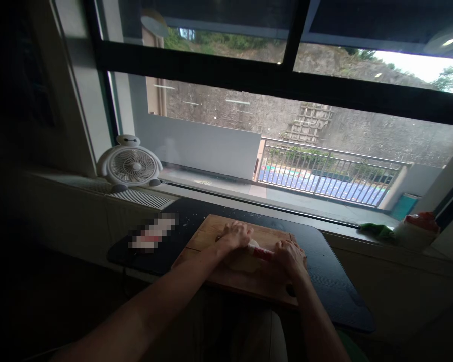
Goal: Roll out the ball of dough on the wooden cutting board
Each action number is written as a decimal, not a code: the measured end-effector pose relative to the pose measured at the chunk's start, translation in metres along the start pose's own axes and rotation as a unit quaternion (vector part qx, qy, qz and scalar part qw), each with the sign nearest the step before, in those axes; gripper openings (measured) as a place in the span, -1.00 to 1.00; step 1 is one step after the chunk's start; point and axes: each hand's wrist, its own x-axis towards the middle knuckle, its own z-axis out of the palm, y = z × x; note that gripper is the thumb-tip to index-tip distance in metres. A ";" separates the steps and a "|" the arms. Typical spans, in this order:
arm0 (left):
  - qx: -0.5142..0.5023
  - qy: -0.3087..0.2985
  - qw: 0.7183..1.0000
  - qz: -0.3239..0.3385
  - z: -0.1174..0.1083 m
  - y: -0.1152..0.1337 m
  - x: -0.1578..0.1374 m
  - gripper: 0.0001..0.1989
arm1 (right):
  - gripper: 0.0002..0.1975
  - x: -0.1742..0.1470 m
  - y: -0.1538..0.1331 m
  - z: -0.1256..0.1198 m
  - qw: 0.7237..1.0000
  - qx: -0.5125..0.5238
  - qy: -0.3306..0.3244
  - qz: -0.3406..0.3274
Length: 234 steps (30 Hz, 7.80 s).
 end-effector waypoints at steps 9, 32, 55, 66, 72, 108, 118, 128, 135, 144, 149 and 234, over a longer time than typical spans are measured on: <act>0.011 0.053 0.994 0.096 -0.015 -0.005 -0.083 -0.70 | -0.51 -0.063 0.018 0.026 0.985 0.027 0.129 -0.110; -0.032 0.109 0.991 0.075 -0.041 -0.074 -0.112 -0.76 | -0.68 0.064 -0.146 0.014 0.963 0.154 0.138 -0.172; -0.145 0.076 0.987 0.007 -0.030 -0.100 -0.108 -0.68 | -0.55 0.034 -0.132 0.011 0.964 0.000 -0.060 -0.259; -0.139 0.097 0.985 -0.020 -0.031 -0.101 -0.109 -0.69 | -0.51 0.082 -0.193 0.024 0.971 0.016 -0.080 -0.224; -0.131 0.091 0.987 0.006 -0.032 -0.100 -0.109 -0.68 | -0.53 0.034 -0.118 0.019 0.972 -0.027 -0.039 -0.231; -0.101 0.099 0.990 0.015 -0.031 -0.100 -0.108 -0.61 | -0.53 0.069 -0.131 0.017 0.973 0.020 -0.114 -0.201; -0.117 0.104 0.988 0.000 -0.029 -0.103 -0.106 -0.63 | -0.44 0.086 -0.134 0.016 0.978 0.020 -0.120 -0.168; -0.096 0.115 0.989 0.007 -0.029 -0.102 -0.107 -0.64 | -0.44 0.076 -0.132 0.016 0.981 0.036 -0.099 -0.166; -0.114 0.115 0.987 0.013 -0.029 -0.102 -0.106 -0.65 | -0.51 0.050 -0.103 0.008 0.979 0.009 -0.072 -0.189; -0.093 0.118 0.989 -0.009 -0.024 -0.106 -0.103 -0.65 | -0.48 0.123 -0.163 0.023 0.979 0.043 -0.099 -0.173; -0.110 0.125 0.986 0.014 -0.027 -0.104 -0.106 -0.66 | -0.60 0.075 -0.121 0.010 0.973 0.033 -0.101 -0.207; 0.070 -0.062 0.992 0.083 -0.016 -0.073 0.021 -0.69 | -0.45 -0.001 -0.065 0.009 0.989 0.046 0.002 -0.143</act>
